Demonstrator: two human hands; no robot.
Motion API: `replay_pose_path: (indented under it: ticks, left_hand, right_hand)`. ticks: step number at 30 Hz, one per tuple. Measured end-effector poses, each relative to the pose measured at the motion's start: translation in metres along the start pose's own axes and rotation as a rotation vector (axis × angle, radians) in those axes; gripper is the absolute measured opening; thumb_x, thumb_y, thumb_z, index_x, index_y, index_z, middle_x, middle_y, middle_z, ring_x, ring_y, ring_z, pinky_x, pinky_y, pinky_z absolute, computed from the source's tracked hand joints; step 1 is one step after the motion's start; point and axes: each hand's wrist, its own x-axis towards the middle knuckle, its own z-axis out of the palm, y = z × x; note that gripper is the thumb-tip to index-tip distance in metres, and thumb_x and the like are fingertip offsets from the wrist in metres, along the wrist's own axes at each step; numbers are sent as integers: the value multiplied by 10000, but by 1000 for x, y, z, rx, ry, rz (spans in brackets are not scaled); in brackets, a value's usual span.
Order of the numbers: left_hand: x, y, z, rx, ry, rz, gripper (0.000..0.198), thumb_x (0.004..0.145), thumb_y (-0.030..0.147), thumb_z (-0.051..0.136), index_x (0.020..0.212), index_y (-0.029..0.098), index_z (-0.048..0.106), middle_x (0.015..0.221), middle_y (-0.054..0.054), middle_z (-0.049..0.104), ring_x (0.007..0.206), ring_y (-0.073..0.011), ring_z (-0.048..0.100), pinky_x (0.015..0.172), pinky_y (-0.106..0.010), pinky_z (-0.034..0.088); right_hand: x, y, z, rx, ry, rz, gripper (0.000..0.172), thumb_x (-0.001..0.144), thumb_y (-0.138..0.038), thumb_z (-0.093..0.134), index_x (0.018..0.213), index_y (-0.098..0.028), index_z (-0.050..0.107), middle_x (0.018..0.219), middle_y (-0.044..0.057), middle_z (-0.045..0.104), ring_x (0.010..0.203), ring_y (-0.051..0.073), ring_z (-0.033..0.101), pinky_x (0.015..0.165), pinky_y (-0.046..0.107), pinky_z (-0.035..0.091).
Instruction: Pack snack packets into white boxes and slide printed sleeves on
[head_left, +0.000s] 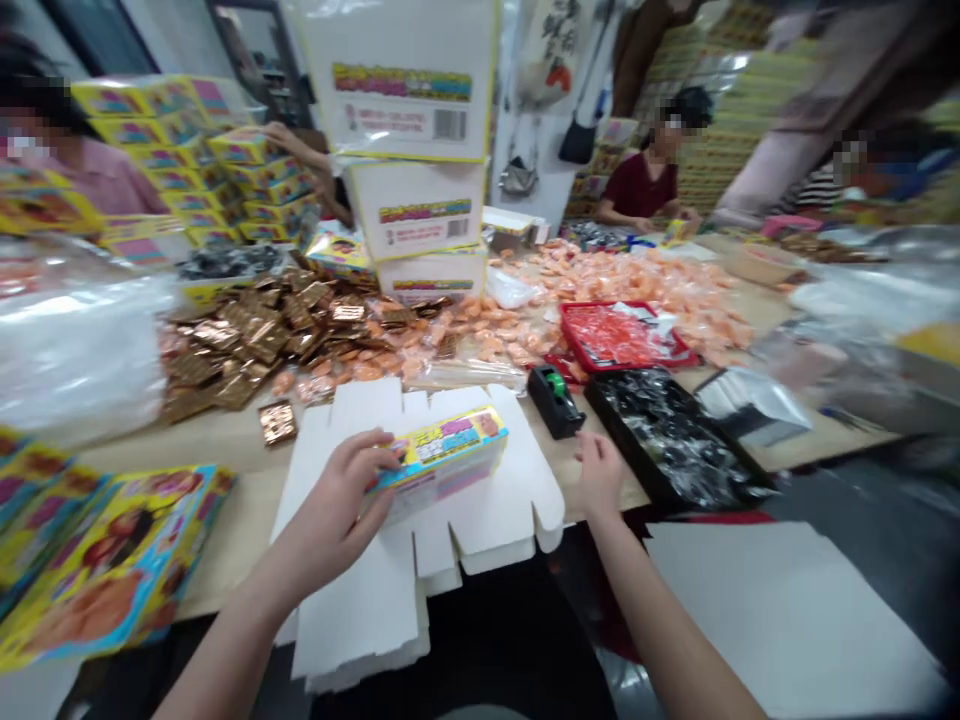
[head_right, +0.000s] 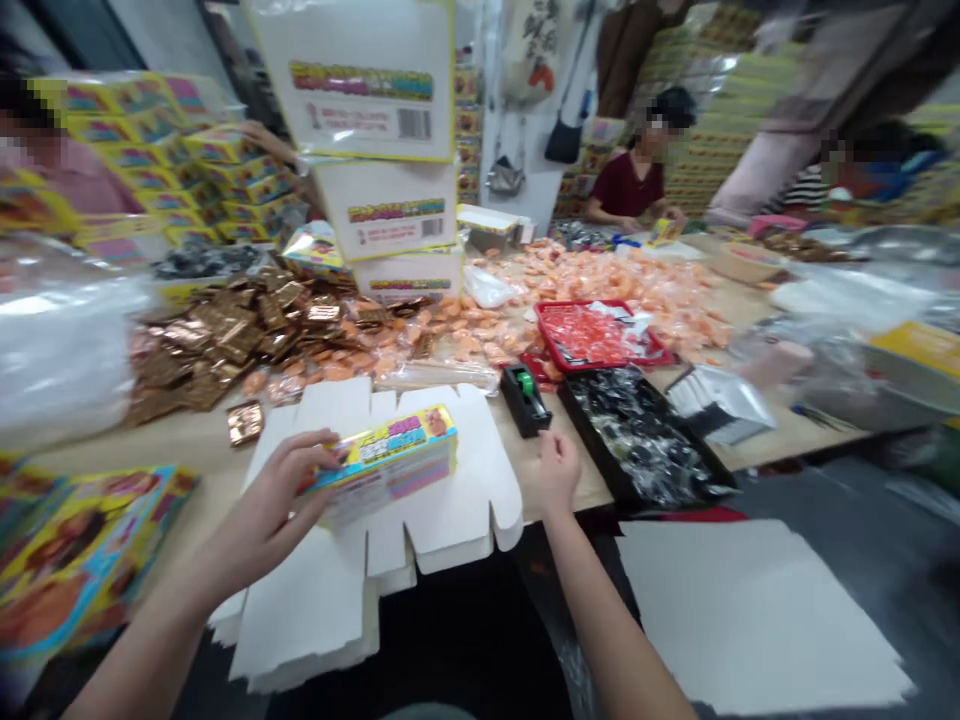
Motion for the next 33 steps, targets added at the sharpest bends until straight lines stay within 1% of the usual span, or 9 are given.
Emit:
replay_pose_path:
  ticks: [2,5,9,13,20,24,27,30,33]
  left_hand:
    - [-10,0,3,80,136,81,212,917,158,511,1098,249,571,1282,-92,533,1311,-274,424,1033,-466,438]
    - [-22,1,16,280,385,159,343,846,92,643,1135,274,615,1101,-53,636,1128,-237,553,981,-429,471]
    - [-27,4,26,218,489,115,383,823,64,676,1166,220,607,1003,-53,662,982,-191,607,888,-350,528]
    - [-30,4,19,67,461,128,269,834,55,646,1060,193,605,1028,-61,674,1009,-188,614,911,-354,523]
    - [-33,-2,12,93,352,173,344,891,143,552,1219,231,604,1034,-80,620,1022,-217,578,899,-384,491]
    - [-25,6,8,140,280,47,319,930,248,523,1231,224,625,988,-82,595,919,-218,553,832,-388,482]
    - [-13,17,6,103,274,-113,248,937,261,513,1117,233,681,929,-71,575,873,-218,545,787,-387,478]
    - [-3,22,9,48,310,-269,114,865,294,640,938,221,688,1070,-89,587,999,-261,556,865,-447,463]
    - [2,18,15,-34,303,-262,102,829,256,694,901,216,633,1174,-77,617,1155,-285,530,966,-495,428]
  right_hand:
    - [-33,-27,-1,29,-122,-53,349,812,-443,602,964,-139,681,682,-13,586,628,122,527,637,273,468]
    - [-90,-74,15,112,-430,-100,289,829,-396,640,1010,-183,712,639,-19,581,565,103,507,572,249,464]
    - [-152,-115,62,267,-756,24,490,864,-399,600,1315,-210,566,614,-38,586,527,99,490,506,230,446]
    - [-168,-121,96,271,-705,81,726,869,-433,590,1493,-181,318,623,-48,589,509,105,499,482,233,452]
    - [-167,-111,101,187,-639,98,760,861,-441,591,1492,-132,303,591,-59,564,503,108,501,478,235,447]
    - [-165,-105,101,188,-658,80,736,867,-448,584,1477,-128,323,580,-65,531,507,111,492,483,240,445]
    - [-161,-101,98,165,-711,38,710,892,-421,558,1488,-140,294,616,-54,541,573,126,532,541,255,470]
    - [-159,-96,94,136,-751,-18,674,917,-386,522,1495,-149,267,684,-30,580,679,146,586,633,277,495]
    - [-159,-93,95,88,-749,-68,646,935,-377,483,1493,-146,255,733,-6,630,718,163,621,683,297,506]
